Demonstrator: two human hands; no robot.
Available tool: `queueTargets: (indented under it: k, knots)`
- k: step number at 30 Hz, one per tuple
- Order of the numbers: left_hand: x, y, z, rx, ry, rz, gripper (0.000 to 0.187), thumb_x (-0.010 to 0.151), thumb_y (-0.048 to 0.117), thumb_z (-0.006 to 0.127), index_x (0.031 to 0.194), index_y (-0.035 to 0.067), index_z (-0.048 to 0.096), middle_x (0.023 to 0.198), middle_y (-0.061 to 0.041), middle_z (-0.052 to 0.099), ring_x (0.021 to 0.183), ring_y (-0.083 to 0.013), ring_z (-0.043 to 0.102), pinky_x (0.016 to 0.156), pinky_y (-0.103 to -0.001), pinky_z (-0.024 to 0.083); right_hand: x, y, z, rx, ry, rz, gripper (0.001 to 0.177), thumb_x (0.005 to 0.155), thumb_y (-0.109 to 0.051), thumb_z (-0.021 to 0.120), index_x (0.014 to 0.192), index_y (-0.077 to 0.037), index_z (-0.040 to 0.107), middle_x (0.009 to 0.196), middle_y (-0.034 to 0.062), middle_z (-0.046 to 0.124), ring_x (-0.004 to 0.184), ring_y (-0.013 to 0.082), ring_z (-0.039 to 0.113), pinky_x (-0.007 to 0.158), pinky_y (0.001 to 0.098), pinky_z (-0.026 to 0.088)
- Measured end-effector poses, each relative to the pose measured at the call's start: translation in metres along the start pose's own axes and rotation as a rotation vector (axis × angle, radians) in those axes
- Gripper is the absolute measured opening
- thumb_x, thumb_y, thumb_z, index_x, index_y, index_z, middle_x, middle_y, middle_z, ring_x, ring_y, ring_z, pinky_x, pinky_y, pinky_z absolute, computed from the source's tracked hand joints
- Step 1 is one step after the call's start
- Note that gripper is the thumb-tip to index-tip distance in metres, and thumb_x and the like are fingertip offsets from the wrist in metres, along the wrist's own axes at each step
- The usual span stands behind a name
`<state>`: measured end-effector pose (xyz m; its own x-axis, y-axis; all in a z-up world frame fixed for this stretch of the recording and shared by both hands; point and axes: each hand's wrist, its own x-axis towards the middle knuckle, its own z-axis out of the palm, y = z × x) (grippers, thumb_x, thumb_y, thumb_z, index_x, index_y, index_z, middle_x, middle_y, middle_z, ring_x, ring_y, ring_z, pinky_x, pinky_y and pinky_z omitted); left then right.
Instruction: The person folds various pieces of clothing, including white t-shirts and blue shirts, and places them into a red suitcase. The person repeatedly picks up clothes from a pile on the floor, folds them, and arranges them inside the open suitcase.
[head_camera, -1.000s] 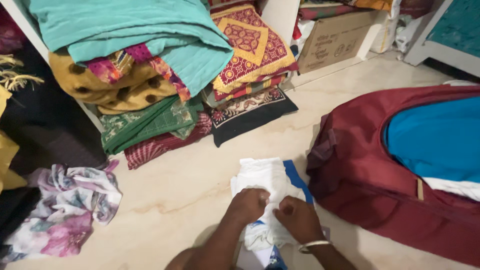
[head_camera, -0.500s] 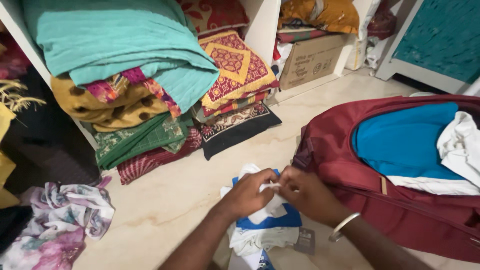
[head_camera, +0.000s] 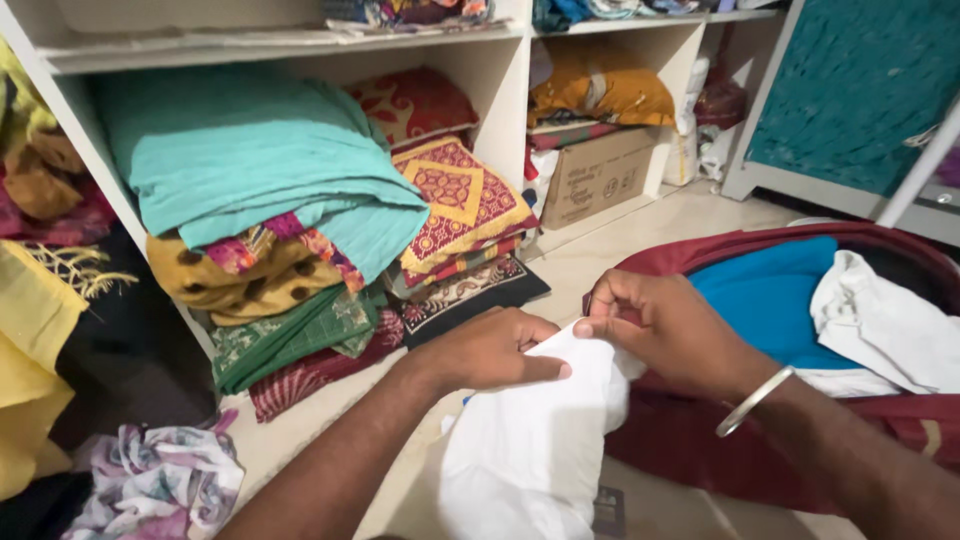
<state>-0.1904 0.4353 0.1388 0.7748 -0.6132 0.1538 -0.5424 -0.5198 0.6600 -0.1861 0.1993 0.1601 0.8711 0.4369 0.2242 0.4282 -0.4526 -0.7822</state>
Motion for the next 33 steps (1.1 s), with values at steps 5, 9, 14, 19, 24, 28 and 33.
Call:
queueTargets:
  k: [5, 9, 14, 19, 24, 28, 33]
  knots:
    - [0.010, 0.011, 0.011, -0.507, 0.052, 0.004, 0.020, 0.089, 0.026, 0.074, 0.087, 0.008, 0.067, 0.076, 0.005, 0.060, 0.069, -0.0051, 0.051, 0.062, -0.026, 0.041, -0.008, 0.007, -0.018, 0.133, -0.119, -0.099, 0.022, 0.094, -0.018, 0.073, 0.080, -0.006, 0.062, 0.066, -0.0074, 0.050, 0.060, 0.0018, 0.040, 0.050, 0.0215, 0.033]
    - [0.010, 0.023, 0.014, -0.614, 0.086, 0.049, 0.017, 0.088, 0.026, 0.074, 0.090, 0.011, 0.065, 0.080, 0.006, 0.063, 0.072, -0.0036, 0.055, 0.065, -0.023, 0.046, -0.013, 0.003, -0.025, 0.208, -0.016, -0.114, 0.020, 0.093, -0.018, 0.069, 0.081, -0.009, 0.056, 0.064, -0.0084, 0.048, 0.057, 0.0013, 0.038, 0.045, 0.0226, 0.029]
    - [0.003, 0.050, -0.006, -0.005, 0.045, 0.052, 0.029, 0.086, 0.035, 0.077, 0.089, 0.007, 0.070, 0.078, -0.001, 0.068, 0.070, -0.0070, 0.058, 0.064, -0.025, 0.047, -0.030, -0.020, -0.030, -0.007, 0.053, -0.145, 0.029, 0.088, -0.023, 0.079, 0.074, -0.007, 0.059, 0.062, -0.0070, 0.042, 0.057, 0.0033, 0.033, 0.046, 0.0241, 0.028]
    - [0.004, 0.060, -0.014, -0.042, 0.106, 0.075, 0.024, 0.083, 0.031, 0.079, 0.090, 0.009, 0.073, 0.078, 0.002, 0.072, 0.072, -0.0052, 0.063, 0.067, -0.024, 0.051, -0.042, -0.046, -0.042, -0.416, -0.180, -0.026, 0.045, 0.065, -0.038, 0.094, 0.088, -0.004, 0.075, 0.065, 0.0055, 0.071, 0.060, 0.0128, 0.063, 0.058, 0.0320, 0.050]
    - [0.001, 0.044, -0.023, -0.208, 0.378, 0.101, 0.022, 0.080, 0.019, 0.083, 0.084, 0.010, 0.064, 0.076, 0.006, 0.062, 0.073, -0.0066, 0.057, 0.064, -0.027, 0.047, -0.041, -0.017, -0.060, -0.539, -0.271, 0.052, 0.048, 0.076, -0.043, 0.085, 0.108, -0.008, 0.078, 0.086, 0.0105, 0.081, 0.076, 0.0204, 0.077, 0.073, 0.0340, 0.059]
    - [-0.002, 0.026, -0.041, -0.275, 0.580, 0.063, 0.029, 0.076, 0.015, 0.085, 0.086, 0.010, 0.059, 0.077, 0.007, 0.059, 0.074, -0.0079, 0.057, 0.065, -0.028, 0.048, -0.036, 0.040, -0.082, -0.652, -0.281, -0.219, 0.048, 0.082, -0.034, 0.082, 0.119, -0.005, 0.069, 0.099, 0.0151, 0.077, 0.089, 0.0276, 0.075, 0.079, 0.0379, 0.057]
    - [-0.021, 0.023, -0.059, 0.159, 0.586, -0.155, 0.043, 0.082, 0.027, 0.087, 0.089, 0.004, 0.052, 0.077, -0.010, 0.063, 0.072, -0.0253, 0.060, 0.066, -0.038, 0.049, -0.017, 0.047, -0.119, -0.655, 0.251, 0.047, 0.033, 0.090, -0.025, 0.070, 0.120, -0.011, 0.066, 0.094, 0.0146, 0.078, 0.083, 0.0280, 0.078, 0.074, 0.0428, 0.060]
